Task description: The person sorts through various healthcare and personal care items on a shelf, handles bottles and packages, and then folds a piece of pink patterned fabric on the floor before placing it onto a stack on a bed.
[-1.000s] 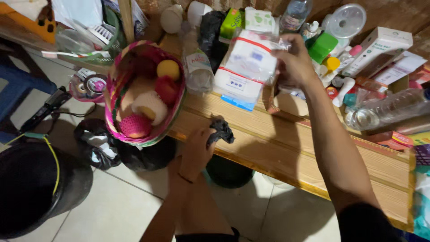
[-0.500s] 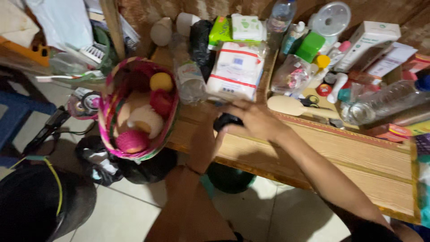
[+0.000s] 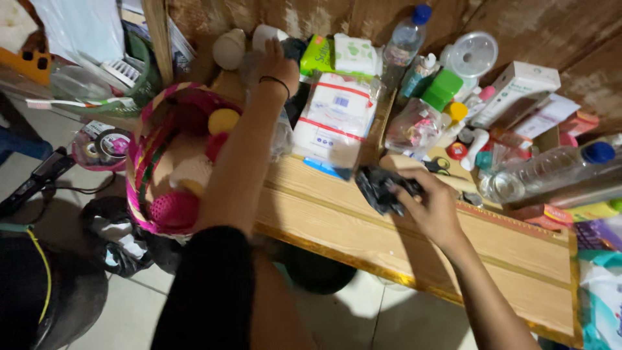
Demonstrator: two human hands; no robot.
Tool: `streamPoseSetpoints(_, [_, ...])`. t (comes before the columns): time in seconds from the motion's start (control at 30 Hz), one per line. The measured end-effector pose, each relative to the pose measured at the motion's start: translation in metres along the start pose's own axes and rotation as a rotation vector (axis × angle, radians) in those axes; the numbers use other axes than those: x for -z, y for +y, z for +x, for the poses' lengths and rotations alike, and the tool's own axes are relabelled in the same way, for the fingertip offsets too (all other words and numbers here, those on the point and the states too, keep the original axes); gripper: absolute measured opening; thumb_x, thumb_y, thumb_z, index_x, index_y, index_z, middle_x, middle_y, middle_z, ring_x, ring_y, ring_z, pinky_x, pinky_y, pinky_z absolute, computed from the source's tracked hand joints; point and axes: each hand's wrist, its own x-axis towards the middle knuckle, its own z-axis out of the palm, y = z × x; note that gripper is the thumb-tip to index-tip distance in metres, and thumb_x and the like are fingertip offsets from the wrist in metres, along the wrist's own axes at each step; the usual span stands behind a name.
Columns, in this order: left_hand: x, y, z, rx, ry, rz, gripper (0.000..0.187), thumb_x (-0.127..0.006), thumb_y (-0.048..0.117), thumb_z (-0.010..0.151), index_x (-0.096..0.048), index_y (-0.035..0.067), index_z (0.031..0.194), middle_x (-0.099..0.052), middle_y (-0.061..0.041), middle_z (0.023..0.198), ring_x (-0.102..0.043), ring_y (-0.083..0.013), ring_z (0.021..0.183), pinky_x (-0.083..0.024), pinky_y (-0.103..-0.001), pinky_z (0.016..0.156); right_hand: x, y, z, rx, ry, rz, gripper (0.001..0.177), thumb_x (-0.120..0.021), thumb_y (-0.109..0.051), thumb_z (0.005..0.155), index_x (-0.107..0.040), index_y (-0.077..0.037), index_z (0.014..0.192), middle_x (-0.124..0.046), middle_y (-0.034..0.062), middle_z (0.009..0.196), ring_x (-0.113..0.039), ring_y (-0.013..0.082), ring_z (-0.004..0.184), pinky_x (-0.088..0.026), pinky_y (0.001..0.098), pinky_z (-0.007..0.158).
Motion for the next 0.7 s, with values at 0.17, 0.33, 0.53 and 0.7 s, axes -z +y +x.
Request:
streamPoseSetpoints(0.17, [-0.015, -0.017, -0.005, 0.038, -0.35, -0.053, 0.031, -0.072, 0.019, 0.077, -0.075, 0.008, 0.106, -0.058, -0.018, 0.132, -0.05, -0.0477, 0.124, -0.041, -0.062, 0.099, 0.019, 0.027, -0.016, 0.086, -0.012, 0.111, 0.026, -0.073, -0.005, 0.087, -0.07, -0.003, 0.112, -0.072, 0.0051, 0.094, -0.065, 0.0077, 0.076, -0.052, 0.0246, 0.064])
streamPoseSetpoints(0.33, [0.016, -0.031, 0.022, -0.037, 0.25, -0.273, 0.023, -0.065, 0.003, 0.085, -0.064, 0.005, 0.108, -0.061, -0.022, 0.113, -0.062, -0.0429, 0.095, -0.052, -0.055, 0.081, 0.017, 0.018, -0.004, 0.068, 0.084, 0.072, 0.024, -0.075, -0.006, 0.091, -0.071, -0.002, 0.114, -0.07, 0.0083, 0.091, -0.06, 0.0103, 0.074, -0.049, 0.0257, 0.065])
streamPoseSetpoints(0.53, [0.097, -0.002, 0.031, -0.104, 0.279, -0.431, 0.035, -0.069, 0.006, 0.09, -0.058, 0.002, 0.124, -0.06, -0.02, 0.118, -0.06, -0.0445, 0.11, -0.05, -0.054, 0.095, 0.028, -0.026, 0.005, 0.159, 0.214, -0.054, 0.024, -0.077, -0.005, 0.091, -0.071, 0.0, 0.113, -0.07, 0.0121, 0.1, -0.066, 0.023, 0.083, -0.052, 0.034, 0.077])
streamPoseSetpoints(0.7, [0.164, 0.119, -0.041, -0.346, 0.196, -0.969, 0.045, -0.077, 0.004, 0.082, -0.066, 0.003, 0.126, -0.065, -0.018, 0.129, -0.055, -0.0362, 0.126, -0.041, -0.045, 0.112, 0.048, -0.057, 0.019, 0.59, 0.426, -0.127, 0.029, -0.076, 0.004, 0.078, -0.065, 0.002, 0.104, -0.055, 0.0357, 0.132, -0.056, 0.0442, 0.12, -0.047, 0.0444, 0.097])
